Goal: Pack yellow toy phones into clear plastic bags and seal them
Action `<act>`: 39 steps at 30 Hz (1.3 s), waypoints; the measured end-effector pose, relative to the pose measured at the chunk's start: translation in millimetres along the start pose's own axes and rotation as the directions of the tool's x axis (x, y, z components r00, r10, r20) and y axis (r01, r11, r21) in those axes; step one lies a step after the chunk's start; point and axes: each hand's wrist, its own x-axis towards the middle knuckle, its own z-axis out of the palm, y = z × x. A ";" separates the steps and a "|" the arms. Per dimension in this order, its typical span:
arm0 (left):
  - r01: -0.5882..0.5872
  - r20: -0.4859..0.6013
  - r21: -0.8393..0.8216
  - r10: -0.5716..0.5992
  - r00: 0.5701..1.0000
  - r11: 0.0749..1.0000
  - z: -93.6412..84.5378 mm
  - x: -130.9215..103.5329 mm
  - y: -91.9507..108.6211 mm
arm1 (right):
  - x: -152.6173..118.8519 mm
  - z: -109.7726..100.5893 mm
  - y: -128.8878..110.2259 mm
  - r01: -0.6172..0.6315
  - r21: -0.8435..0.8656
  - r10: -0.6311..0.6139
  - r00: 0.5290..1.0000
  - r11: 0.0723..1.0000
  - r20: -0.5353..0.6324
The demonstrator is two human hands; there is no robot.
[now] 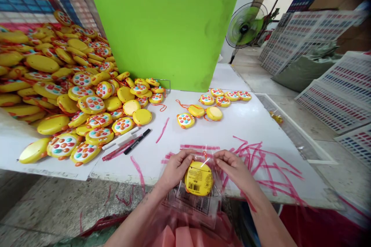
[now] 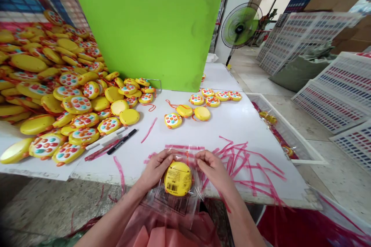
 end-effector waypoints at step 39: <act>-0.037 0.028 -0.052 0.038 0.999 0.998 -4.8 -0.8 1.7 | 5.8 -22.7 7.9 -0.004 0.057 0.015 0.982 0.998 -0.190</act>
